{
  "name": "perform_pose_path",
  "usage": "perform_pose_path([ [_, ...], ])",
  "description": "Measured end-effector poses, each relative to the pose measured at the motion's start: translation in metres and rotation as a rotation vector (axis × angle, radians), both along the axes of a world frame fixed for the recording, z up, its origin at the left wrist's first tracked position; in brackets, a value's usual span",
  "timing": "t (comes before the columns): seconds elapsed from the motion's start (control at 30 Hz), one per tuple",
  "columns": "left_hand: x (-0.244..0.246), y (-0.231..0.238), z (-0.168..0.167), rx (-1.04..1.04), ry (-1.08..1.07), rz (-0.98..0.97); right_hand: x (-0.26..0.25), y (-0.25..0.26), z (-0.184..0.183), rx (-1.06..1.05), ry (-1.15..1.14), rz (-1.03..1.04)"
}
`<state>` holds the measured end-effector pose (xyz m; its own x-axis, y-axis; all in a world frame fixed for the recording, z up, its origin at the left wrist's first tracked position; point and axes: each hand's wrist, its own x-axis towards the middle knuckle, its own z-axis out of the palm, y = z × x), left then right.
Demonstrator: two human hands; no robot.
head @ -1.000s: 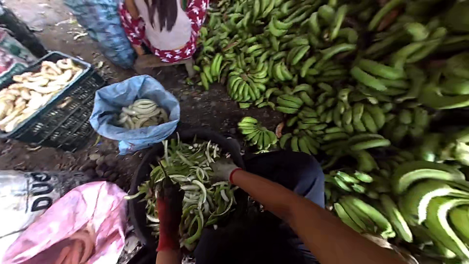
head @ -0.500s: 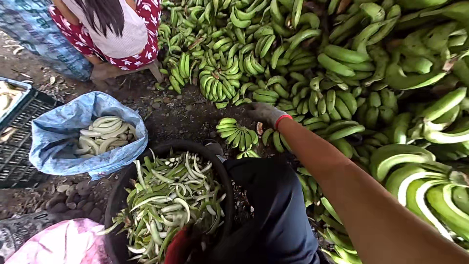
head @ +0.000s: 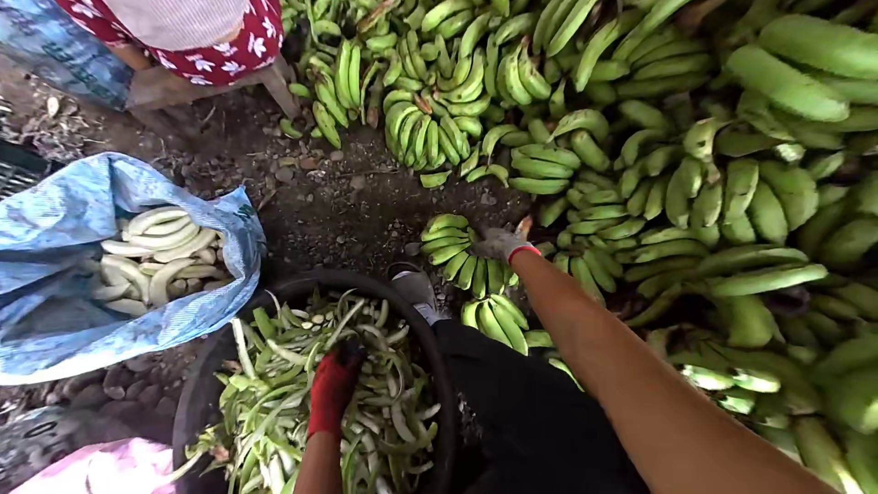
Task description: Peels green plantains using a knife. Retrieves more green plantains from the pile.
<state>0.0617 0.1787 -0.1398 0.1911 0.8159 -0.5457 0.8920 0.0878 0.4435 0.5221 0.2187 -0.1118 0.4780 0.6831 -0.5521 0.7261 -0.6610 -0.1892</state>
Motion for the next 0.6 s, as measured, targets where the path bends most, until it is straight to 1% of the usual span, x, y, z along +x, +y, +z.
perform_pose_path([
  [0.03, 0.001, 0.003, -0.003, -0.004, -0.004, -0.004, 0.002, 0.001, -0.006, 0.018, 0.009, -0.021],
  [0.1, -0.002, -0.001, -0.002, -0.006, -0.037, -0.003, 0.001, 0.002, -0.004, 0.005, 0.045, -0.040],
  [0.17, -0.009, -0.012, 0.007, -0.004, -0.068, 0.004, -0.009, 0.008, 0.007, -0.030, 0.077, 0.028],
  [0.2, -0.013, -0.019, 0.014, -0.005, -0.073, -0.001, -0.020, 0.013, 0.016, -0.047, 0.068, 0.073],
  [0.27, -0.021, -0.041, 0.037, -0.036, -0.050, -0.027, -0.047, 0.014, 0.029, -0.054, -0.037, 0.137],
  [0.33, -0.039, -0.065, 0.059, -0.082, -0.060, -0.064, -0.067, 0.004, 0.028, 0.036, -0.109, 0.102],
  [0.4, -0.063, -0.086, 0.080, -0.145, -0.123, -0.080, -0.075, -0.005, 0.030, 0.049, -0.102, 0.046],
  [0.5, -0.100, -0.109, 0.100, -0.194, -0.237, 0.007, -0.074, -0.016, 0.038, 0.040, -0.088, 0.066],
  [0.6, -0.128, -0.121, 0.111, -0.180, -0.402, 0.210, -0.078, -0.026, 0.066, 0.043, -0.137, 0.114],
])
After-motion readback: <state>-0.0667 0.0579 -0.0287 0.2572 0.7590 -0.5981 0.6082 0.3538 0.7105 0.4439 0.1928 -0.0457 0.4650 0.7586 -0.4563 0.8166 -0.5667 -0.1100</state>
